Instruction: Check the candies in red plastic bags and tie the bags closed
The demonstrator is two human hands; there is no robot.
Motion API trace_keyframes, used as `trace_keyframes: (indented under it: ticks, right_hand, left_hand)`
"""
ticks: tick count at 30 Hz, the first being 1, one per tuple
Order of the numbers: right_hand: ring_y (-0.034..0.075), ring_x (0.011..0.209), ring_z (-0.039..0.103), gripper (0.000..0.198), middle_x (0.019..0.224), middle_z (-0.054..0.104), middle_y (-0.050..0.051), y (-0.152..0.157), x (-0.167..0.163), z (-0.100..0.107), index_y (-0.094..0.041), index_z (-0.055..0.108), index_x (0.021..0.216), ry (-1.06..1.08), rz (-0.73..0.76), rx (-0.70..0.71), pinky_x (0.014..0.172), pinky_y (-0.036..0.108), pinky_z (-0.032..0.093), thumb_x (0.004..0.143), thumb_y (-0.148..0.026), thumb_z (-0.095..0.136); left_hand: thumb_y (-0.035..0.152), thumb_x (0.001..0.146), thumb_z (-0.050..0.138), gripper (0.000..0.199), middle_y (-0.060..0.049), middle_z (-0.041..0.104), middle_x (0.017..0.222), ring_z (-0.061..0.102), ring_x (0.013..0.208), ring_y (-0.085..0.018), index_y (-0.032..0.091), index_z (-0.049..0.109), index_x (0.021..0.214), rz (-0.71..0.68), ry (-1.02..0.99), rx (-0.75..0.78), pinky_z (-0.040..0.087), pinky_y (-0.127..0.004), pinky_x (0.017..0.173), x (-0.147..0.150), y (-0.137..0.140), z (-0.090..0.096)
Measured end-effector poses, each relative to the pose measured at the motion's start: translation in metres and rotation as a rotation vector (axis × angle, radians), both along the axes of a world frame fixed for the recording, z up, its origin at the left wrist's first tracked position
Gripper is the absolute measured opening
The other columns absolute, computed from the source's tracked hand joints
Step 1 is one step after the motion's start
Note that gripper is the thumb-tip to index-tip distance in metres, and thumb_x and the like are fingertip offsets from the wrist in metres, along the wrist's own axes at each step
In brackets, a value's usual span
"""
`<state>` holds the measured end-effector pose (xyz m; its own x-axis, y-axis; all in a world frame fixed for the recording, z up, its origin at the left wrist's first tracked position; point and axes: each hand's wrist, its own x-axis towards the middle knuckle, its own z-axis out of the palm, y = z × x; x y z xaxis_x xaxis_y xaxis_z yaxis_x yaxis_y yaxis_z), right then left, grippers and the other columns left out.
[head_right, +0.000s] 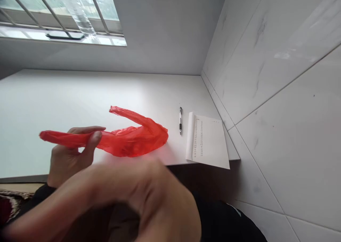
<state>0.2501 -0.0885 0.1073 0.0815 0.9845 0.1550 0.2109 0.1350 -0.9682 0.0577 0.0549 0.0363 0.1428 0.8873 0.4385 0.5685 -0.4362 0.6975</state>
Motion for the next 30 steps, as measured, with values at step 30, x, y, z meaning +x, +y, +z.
trace_keyframes:
  ticks: [30]
  right_hand:
    - [0.013,0.065,0.043,0.025,0.070,0.046,-0.004,0.038,0.034,-0.033,-0.024,0.056,0.081,-0.213,-0.221,-0.015,0.061,0.028,0.038,0.096,-0.044,0.059]
  left_hand:
    - [0.059,0.089,0.053,0.036,0.005,0.064,0.074,0.058,0.072,-0.019,0.033,0.065,0.110,0.070,-0.017,-0.467,0.043,-0.029,0.070,-0.011,-0.049,0.053]
